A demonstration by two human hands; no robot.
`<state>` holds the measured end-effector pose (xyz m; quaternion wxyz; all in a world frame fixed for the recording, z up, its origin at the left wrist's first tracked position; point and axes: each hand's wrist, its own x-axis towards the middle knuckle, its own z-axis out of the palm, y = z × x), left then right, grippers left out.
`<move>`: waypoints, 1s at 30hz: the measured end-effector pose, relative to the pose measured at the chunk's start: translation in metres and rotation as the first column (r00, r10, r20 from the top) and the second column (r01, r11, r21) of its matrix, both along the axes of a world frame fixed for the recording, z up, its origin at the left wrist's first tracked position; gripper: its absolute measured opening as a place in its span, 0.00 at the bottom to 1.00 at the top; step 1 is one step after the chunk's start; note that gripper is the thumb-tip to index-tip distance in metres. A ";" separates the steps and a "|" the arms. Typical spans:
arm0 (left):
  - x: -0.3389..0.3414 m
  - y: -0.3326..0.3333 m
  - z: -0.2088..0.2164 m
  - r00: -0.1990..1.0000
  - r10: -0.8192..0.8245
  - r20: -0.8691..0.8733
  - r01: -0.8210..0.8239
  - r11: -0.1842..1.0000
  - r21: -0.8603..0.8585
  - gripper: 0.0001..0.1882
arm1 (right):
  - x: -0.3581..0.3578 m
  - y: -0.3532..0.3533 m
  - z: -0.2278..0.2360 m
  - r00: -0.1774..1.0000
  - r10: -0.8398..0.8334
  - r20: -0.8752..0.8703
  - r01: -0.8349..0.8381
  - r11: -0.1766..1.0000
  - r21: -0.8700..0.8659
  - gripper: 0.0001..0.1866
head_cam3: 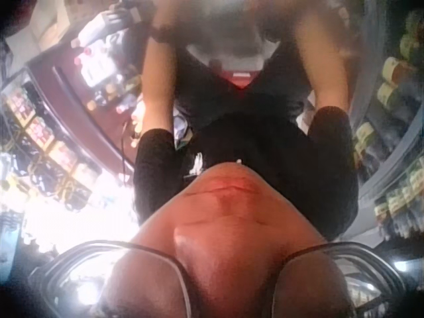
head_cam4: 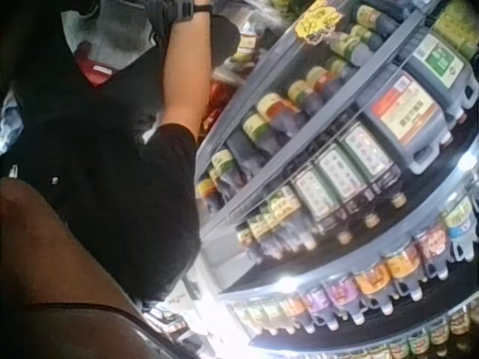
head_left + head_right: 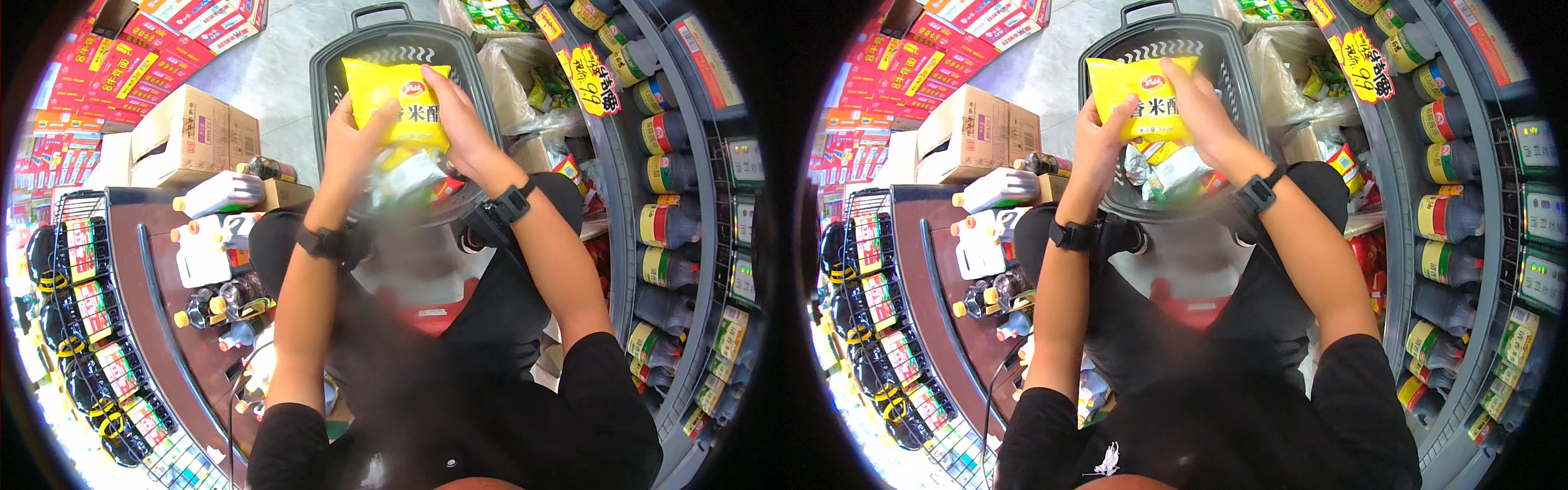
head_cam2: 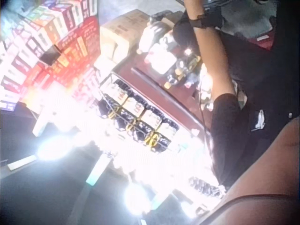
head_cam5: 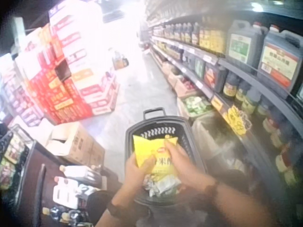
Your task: The person organizes items within a handheld shopping basket by picking up various packaged food products and bottles and placing them into different positions within the basket while sitting on a red stool.
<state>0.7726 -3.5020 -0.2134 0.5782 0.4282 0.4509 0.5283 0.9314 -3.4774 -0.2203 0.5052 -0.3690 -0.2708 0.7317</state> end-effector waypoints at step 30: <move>-0.006 0.010 -0.027 0.982 0.042 -0.183 -0.050 0.998 -0.043 0.24 | 0.009 0.015 -0.026 0.745 -0.325 0.582 0.022 0.885 0.465 0.24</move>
